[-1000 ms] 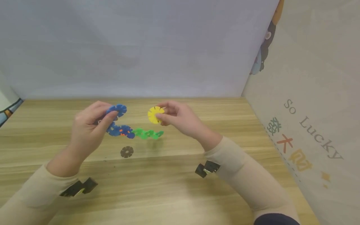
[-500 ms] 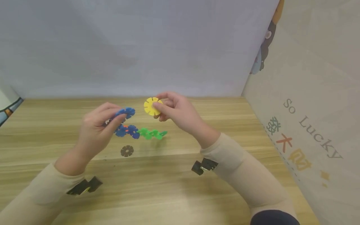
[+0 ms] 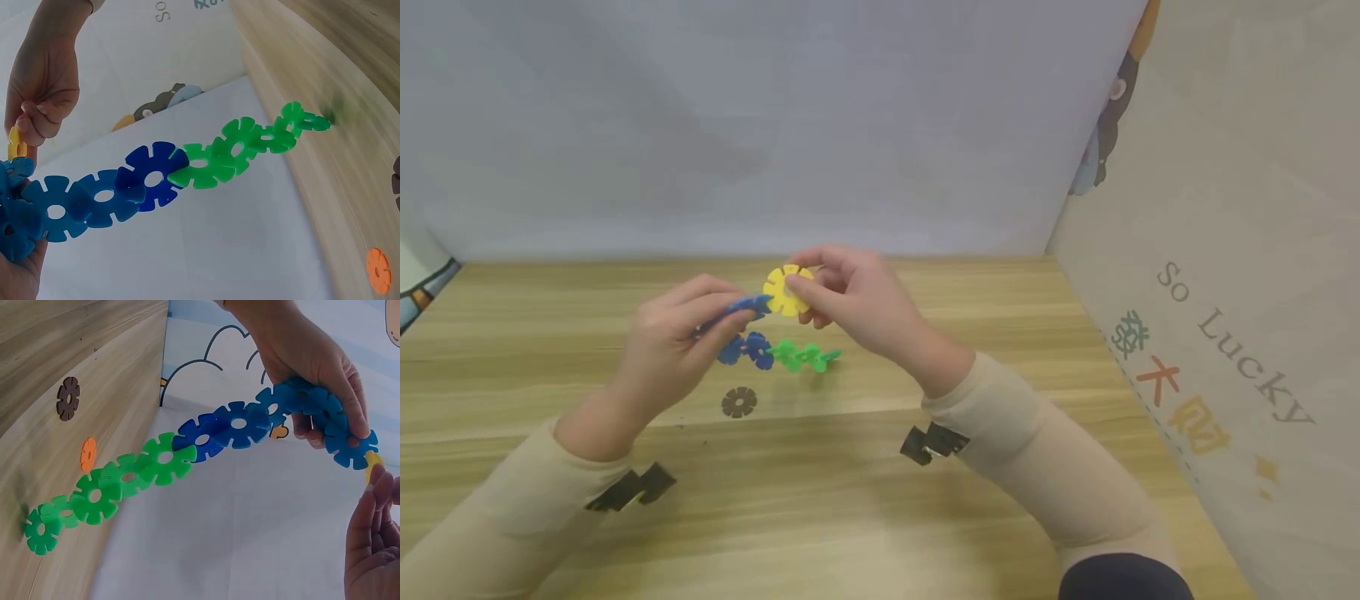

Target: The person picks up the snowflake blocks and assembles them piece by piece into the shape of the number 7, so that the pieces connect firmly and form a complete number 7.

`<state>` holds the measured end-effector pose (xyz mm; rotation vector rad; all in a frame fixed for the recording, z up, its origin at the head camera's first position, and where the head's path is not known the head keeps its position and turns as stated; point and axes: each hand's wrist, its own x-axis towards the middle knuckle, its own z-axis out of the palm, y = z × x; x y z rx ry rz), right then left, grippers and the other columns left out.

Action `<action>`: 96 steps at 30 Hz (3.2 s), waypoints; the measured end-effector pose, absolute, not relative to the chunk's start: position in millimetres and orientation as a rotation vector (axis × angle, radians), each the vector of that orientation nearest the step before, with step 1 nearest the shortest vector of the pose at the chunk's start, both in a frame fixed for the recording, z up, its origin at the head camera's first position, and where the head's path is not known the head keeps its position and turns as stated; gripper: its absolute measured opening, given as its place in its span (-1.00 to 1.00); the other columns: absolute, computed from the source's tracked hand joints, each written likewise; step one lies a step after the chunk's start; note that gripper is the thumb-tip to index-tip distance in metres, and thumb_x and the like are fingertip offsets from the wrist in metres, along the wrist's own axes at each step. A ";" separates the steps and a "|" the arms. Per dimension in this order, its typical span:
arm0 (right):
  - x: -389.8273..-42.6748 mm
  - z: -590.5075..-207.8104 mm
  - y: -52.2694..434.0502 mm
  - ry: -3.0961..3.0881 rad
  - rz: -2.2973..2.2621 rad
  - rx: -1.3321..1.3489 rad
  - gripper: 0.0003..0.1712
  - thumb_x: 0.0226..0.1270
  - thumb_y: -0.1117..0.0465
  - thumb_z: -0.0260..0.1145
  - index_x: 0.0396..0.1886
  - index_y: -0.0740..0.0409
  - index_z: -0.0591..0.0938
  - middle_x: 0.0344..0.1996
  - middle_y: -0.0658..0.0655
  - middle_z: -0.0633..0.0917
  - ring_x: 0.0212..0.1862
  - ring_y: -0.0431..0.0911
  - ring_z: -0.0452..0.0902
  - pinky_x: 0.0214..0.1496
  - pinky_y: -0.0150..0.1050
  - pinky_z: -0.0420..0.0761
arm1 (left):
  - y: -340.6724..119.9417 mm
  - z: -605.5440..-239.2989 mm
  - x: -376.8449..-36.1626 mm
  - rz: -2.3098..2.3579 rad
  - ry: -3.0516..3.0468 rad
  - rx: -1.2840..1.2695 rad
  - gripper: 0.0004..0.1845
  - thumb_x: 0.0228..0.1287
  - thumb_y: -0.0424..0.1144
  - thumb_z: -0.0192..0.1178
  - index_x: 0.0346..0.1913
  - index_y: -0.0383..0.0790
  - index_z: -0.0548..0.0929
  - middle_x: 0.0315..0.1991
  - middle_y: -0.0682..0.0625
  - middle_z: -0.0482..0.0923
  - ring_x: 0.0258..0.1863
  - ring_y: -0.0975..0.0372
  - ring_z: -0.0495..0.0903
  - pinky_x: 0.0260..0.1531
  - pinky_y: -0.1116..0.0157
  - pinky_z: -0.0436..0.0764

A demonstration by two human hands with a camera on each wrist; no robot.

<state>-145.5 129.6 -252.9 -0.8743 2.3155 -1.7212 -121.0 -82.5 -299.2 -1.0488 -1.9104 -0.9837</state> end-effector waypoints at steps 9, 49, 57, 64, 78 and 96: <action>-138.9 -250.7 128.5 2.344 -1.723 -0.897 -0.73 0.35 0.32 0.18 0.00 0.33 0.58 -0.53 0.17 0.66 -0.54 0.03 0.54 -0.45 -0.24 0.59 | -82.5 -292.9 -122.4 -0.886 -1.916 -1.101 -0.61 0.40 -0.10 0.00 -0.33 -0.37 0.67 -0.38 -0.07 0.58 -0.60 0.33 0.36 -0.61 0.50 0.35; -139.7 -275.2 108.4 2.684 -1.775 -1.456 -0.73 0.29 0.44 0.19 -0.03 0.43 0.58 -0.67 0.10 0.61 -0.63 -0.20 0.50 -0.57 -0.35 0.51 | -78.7 -283.5 -119.2 -0.522 -2.117 -0.883 -0.42 0.02 -0.05 0.40 0.05 -0.35 0.56 -0.22 -0.16 0.62 -0.30 0.07 0.60 -0.44 0.20 0.56; -143.1 -280.7 102.9 2.712 -1.715 -1.644 -0.71 0.23 0.45 0.25 -0.03 0.41 0.57 -0.68 0.06 0.58 -0.63 -0.24 0.45 -0.61 -0.39 0.39 | -78.4 -286.3 -119.7 -0.635 -2.135 -0.864 -0.38 -0.05 -0.12 0.46 0.08 -0.39 0.56 -0.25 -0.18 0.64 -0.39 0.10 0.59 -0.48 0.22 0.55; -144.1 -300.6 109.0 2.588 -1.604 -1.379 -0.65 0.34 0.39 0.16 0.10 0.40 0.44 -0.38 0.18 0.66 -0.44 -0.14 0.57 -0.36 -0.30 0.59 | -91.2 -290.1 -118.1 -0.822 -2.166 -0.752 -0.46 -0.10 -0.30 0.49 -0.01 -0.43 0.56 -0.29 -0.18 0.59 -0.36 0.12 0.52 -0.44 0.26 0.54; -166.4 -376.1 70.8 2.499 -0.457 -1.173 -0.49 0.37 0.12 0.18 0.27 0.16 0.41 0.13 0.09 0.52 0.05 -0.12 0.49 0.11 -0.31 0.43 | -105.8 -286.3 -118.7 -0.861 -2.068 -0.707 -0.40 -0.15 -0.41 0.49 0.05 -0.46 0.54 -0.28 -0.21 0.57 -0.29 0.10 0.51 -0.35 0.33 0.47; -166.7 -399.1 27.9 2.625 -0.005 -1.273 -0.57 0.28 -0.07 0.25 0.07 -0.01 0.53 -0.19 -0.02 0.49 -0.24 -0.20 0.38 -0.23 -0.39 0.41 | -109.6 -290.5 -123.4 -0.789 -2.062 -0.795 -0.47 0.09 -0.13 0.37 0.02 -0.45 0.53 -0.25 -0.22 0.55 -0.26 0.07 0.50 -0.27 0.26 0.49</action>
